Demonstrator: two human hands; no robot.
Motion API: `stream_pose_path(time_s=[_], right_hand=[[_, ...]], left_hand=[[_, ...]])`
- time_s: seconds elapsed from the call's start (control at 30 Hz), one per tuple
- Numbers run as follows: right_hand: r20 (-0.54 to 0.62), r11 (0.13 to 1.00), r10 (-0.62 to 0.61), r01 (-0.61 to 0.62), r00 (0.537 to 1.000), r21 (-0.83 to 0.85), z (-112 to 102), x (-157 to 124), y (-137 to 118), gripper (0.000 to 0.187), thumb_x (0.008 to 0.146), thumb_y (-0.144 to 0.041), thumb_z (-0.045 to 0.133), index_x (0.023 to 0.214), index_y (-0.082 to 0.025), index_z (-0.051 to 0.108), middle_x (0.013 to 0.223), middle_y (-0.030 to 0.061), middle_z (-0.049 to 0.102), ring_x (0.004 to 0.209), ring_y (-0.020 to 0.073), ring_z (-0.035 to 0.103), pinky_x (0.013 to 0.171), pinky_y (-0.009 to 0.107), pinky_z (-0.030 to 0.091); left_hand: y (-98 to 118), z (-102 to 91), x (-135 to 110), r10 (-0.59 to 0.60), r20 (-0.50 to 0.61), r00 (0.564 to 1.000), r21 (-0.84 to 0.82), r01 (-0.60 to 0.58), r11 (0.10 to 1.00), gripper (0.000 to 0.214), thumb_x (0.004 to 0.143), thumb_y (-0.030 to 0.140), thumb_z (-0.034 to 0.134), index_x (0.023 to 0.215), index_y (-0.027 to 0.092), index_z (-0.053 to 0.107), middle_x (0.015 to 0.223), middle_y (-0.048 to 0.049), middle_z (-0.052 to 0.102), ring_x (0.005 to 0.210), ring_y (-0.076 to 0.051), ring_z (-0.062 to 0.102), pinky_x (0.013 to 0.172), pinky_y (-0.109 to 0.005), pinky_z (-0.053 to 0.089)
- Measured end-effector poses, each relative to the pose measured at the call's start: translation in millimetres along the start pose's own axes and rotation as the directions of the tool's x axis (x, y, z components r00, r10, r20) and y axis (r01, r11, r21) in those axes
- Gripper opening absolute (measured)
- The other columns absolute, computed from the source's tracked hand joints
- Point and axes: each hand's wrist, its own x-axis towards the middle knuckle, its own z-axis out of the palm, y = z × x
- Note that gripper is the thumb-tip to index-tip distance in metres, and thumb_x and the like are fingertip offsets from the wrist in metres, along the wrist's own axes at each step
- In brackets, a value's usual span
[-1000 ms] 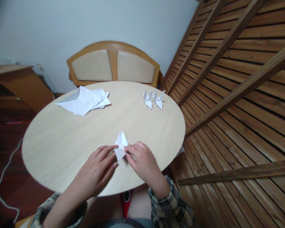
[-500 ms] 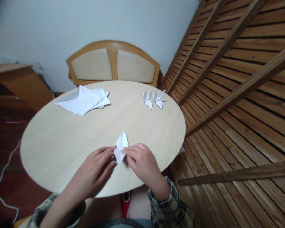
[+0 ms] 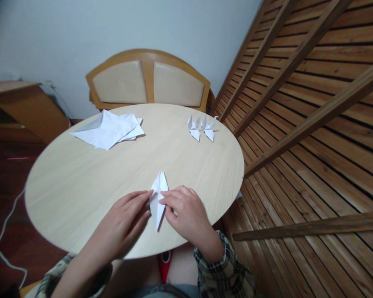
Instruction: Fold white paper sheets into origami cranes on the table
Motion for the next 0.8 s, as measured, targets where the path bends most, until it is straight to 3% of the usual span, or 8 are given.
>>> stream_pose_path(time_s=[0.13,0.43,0.67,0.8], right_hand=[[0.012,1.000,0.007,-0.007,1.000,0.022,-0.4,-0.6,0.2,0.037,0.078,-0.002,0.054,0.099,-0.026,0.074,0.115,-0.0015,0.074,0.101,0.0216,0.062,0.090,0.042,0.048],[-0.018,0.997,-0.059,0.060,0.998,0.051,2.2,-2.5,5.7,0.038,0.081,-0.002,0.051,0.103,-0.023,0.074,0.117,0.0003,0.073,0.101,0.0210,0.061,0.090,0.042,0.048],[-0.018,0.996,-0.083,0.083,0.996,0.026,0.4,-1.3,4.8,0.038,0.082,-0.002,0.050,0.103,-0.024,0.074,0.114,0.0010,0.074,0.100,0.0206,0.062,0.090,0.041,0.049],[-0.010,0.997,-0.077,0.077,0.997,0.025,0.5,-1.4,4.7,0.038,0.083,-0.002,0.050,0.103,-0.023,0.074,0.116,0.0007,0.074,0.100,0.0207,0.062,0.090,0.041,0.049]], left_hand=[[-0.6,1.7,-0.3,0.021,0.018,1.000,0.050,-0.022,0.999,0.038,0.097,0.019,0.049,0.133,0.015,0.056,0.131,-0.0125,0.066,0.121,-0.029,0.059,0.100,-0.051,0.052],[0.6,2.3,0.0,0.041,0.009,0.999,0.104,-0.041,0.994,0.037,0.097,0.022,0.049,0.131,0.013,0.058,0.132,-0.0142,0.064,0.121,-0.030,0.058,0.098,-0.052,0.052],[1.4,-0.9,-1.5,0.155,-0.006,0.988,0.066,-0.154,0.986,0.042,0.097,0.019,0.050,0.139,0.013,0.051,0.137,-0.0148,0.060,0.130,-0.030,0.052,0.103,-0.052,0.050],[1.1,1.4,-2.7,0.124,-0.004,0.992,0.006,-0.124,0.992,0.037,0.098,0.018,0.049,0.134,0.016,0.056,0.128,-0.0132,0.066,0.122,-0.027,0.059,0.098,-0.050,0.055]])
